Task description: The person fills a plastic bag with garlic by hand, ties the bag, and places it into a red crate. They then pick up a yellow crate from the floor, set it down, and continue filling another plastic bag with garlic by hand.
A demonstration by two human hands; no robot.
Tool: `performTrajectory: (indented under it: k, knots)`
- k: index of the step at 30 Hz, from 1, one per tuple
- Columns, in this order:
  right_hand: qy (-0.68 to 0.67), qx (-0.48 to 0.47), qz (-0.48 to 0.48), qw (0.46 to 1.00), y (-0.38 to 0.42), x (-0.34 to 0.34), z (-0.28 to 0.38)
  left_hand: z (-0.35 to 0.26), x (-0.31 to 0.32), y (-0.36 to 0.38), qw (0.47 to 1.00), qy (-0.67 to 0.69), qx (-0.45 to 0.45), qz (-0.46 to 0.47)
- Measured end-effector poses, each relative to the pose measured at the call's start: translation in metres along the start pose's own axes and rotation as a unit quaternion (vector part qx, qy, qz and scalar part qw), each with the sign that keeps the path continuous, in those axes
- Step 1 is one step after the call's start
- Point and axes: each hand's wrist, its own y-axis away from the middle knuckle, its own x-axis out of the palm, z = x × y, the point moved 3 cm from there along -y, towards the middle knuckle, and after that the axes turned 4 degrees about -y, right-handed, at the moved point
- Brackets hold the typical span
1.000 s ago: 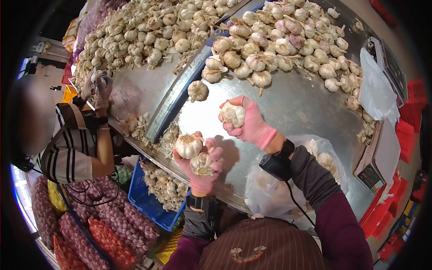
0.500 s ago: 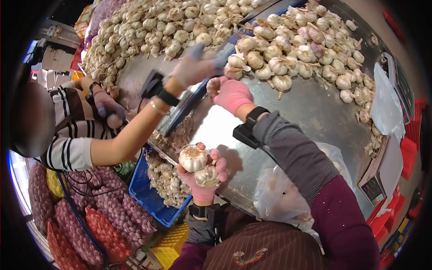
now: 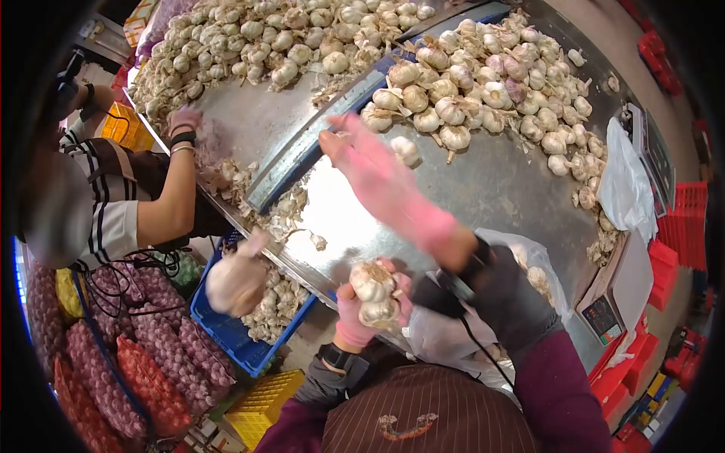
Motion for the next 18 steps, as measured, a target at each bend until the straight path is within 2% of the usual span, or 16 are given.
performTrajectory:
  k: [1,2,3,4,6,8,9,10,11,12,14,16,17,18]
  knots:
    - [0.101,-0.098,-0.076,0.987,-0.036,0.005,-0.035,0.005,0.002,-0.001,0.998,0.021,-0.011,0.052]
    - [0.224,-0.081,-0.075,0.968,-0.058,0.009,-0.053,0.010,0.004,-0.001,0.994,0.042,-0.022,0.103]
    - [0.297,-0.030,-0.064,0.952,-0.074,0.016,-0.068,0.011,0.002,0.004,0.997,0.028,-0.016,0.068]
    - [0.293,-0.034,-0.065,0.953,-0.082,0.017,-0.080,0.009,0.001,0.004,0.997,0.023,-0.015,0.068]
    - [0.401,-0.092,0.074,0.908,-0.092,0.028,-0.106,0.003,-0.002,0.006,0.994,-0.037,0.018,0.099]
    - [0.464,-0.047,0.110,0.878,-0.106,0.041,-0.125,-0.010,-0.003,0.007,0.995,-0.034,0.050,0.085]
    - [0.446,-0.089,0.053,0.889,-0.100,0.042,-0.131,-0.022,-0.006,0.008,0.994,-0.046,0.083,0.063]
    - [0.444,-0.092,0.066,0.889,-0.088,0.040,-0.126,-0.034,-0.010,0.010,0.991,-0.057,0.115,0.038]
    - [0.086,0.105,0.159,0.978,-0.071,0.036,-0.121,-0.045,-0.019,0.013,0.991,-0.035,0.129,0.008]
    - [-0.286,0.291,0.217,0.887,-0.049,0.038,-0.109,-0.056,-0.023,0.013,0.991,-0.004,0.135,0.022]
    - [-0.482,0.348,0.230,0.770,-0.013,0.037,-0.088,-0.074,-0.016,0.008,0.986,0.050,0.156,-0.014]
    - [-0.510,0.356,0.221,0.751,0.024,0.029,-0.051,-0.086,-0.019,0.006,0.982,0.033,0.179,-0.053]
    - [-0.536,0.320,0.222,0.749,0.034,0.026,-0.044,-0.090,-0.014,0.003,0.975,0.017,0.205,-0.088]
    - [-0.539,0.315,0.215,0.751,0.041,0.022,-0.045,-0.088,-0.004,0.000,0.977,0.015,0.197,-0.084]
